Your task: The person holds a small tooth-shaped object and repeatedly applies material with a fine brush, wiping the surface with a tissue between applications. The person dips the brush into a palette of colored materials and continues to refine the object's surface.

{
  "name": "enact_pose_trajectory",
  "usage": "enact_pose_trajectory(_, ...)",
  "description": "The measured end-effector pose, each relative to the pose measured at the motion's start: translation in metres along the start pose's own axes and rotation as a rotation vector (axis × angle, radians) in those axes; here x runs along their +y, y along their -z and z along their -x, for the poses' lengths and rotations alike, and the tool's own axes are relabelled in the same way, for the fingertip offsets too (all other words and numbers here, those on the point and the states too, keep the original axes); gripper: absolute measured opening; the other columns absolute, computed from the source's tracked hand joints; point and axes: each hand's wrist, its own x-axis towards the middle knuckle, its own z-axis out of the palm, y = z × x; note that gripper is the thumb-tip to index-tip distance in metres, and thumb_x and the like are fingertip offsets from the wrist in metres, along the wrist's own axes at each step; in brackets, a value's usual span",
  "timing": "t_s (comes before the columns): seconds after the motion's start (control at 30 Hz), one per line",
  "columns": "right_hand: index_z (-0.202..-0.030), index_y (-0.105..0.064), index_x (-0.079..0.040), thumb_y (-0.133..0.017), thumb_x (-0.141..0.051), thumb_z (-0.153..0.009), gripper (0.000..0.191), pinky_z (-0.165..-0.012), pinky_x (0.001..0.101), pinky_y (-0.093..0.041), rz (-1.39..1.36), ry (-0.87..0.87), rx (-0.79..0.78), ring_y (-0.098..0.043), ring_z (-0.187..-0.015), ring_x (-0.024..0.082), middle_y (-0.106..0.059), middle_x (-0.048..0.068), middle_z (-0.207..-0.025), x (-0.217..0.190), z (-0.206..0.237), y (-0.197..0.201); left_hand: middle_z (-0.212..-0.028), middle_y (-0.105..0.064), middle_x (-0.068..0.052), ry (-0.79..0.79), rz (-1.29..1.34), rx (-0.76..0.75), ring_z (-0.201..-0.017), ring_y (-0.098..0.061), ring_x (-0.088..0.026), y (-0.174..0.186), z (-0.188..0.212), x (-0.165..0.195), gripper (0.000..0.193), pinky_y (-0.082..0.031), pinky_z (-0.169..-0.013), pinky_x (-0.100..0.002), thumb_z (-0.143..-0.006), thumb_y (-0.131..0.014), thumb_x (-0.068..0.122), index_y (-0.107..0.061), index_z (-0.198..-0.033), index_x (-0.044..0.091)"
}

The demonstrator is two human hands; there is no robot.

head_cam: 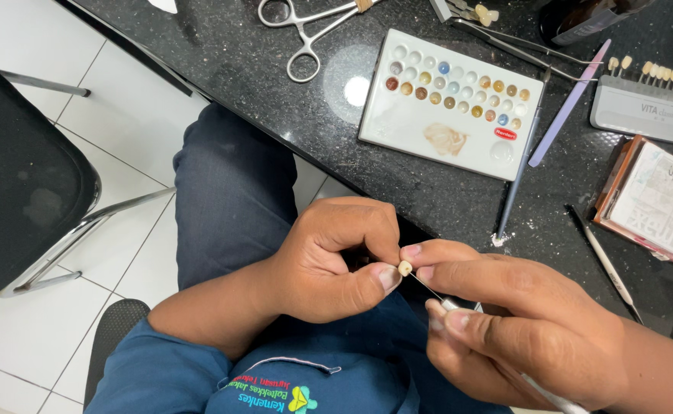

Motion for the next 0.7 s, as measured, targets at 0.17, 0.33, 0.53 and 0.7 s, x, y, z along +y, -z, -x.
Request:
enact_pose_trajectory(0.17,-0.110,-0.052,0.001,-0.079,-0.004,-0.084,0.038,-0.092,0.0441,-0.064,-0.008,0.005,-0.002,-0.070,-0.116,0.041,-0.061,0.021,-0.118,-0.0004,0.0002,0.0002,-0.082,-0.063,-0.001,-0.001,-0.006,-0.003,-0.068,-0.056,-0.007,-0.0002,-0.0002,0.0006,0.017,-0.043,-0.061,-0.022,-0.103,-0.069,0.019,-0.066,-0.092,0.007)
enact_pose_trajectory(0.33,-0.109,-0.051,0.001,-0.079,-0.003,-0.084,0.037,-0.093,0.0452,-0.064,0.006,0.001,0.011,-0.070,-0.115,0.040,-0.060,0.021,-0.117,-0.0017,-0.0013,-0.0006,-0.082,-0.063,0.000,0.008,0.017,0.003,-0.068,-0.056,-0.006,-0.0009,-0.0001,0.0008,0.014,-0.042,-0.061,-0.022,-0.103,-0.069,0.019,-0.066,-0.096,0.008)
enact_pose_trajectory(0.53,-0.110,-0.054,0.004,-0.080,0.000,-0.084,0.037,-0.091,0.0492,-0.063,0.005,0.093,0.046,-0.071,-0.110,0.043,-0.059,0.024,-0.118,-0.0001,-0.0024,-0.0009,-0.084,-0.063,-0.001,0.027,0.071,0.019,-0.069,-0.056,-0.005,-0.0032,0.0023,0.0013,0.017,-0.043,-0.062,-0.021,-0.105,-0.068,0.017,-0.063,-0.093,0.007)
enact_pose_trajectory(0.7,-0.113,-0.053,0.009,-0.075,0.010,-0.084,0.037,-0.091,0.0556,-0.063,-0.091,0.174,0.040,-0.074,-0.103,0.039,-0.056,0.031,-0.118,0.0059,-0.0036,-0.0032,-0.085,-0.063,-0.001,0.037,0.100,0.028,-0.070,-0.055,-0.005,-0.0043,0.0036,0.0009,0.015,-0.042,-0.061,-0.021,-0.106,-0.068,0.018,-0.063,-0.097,0.007)
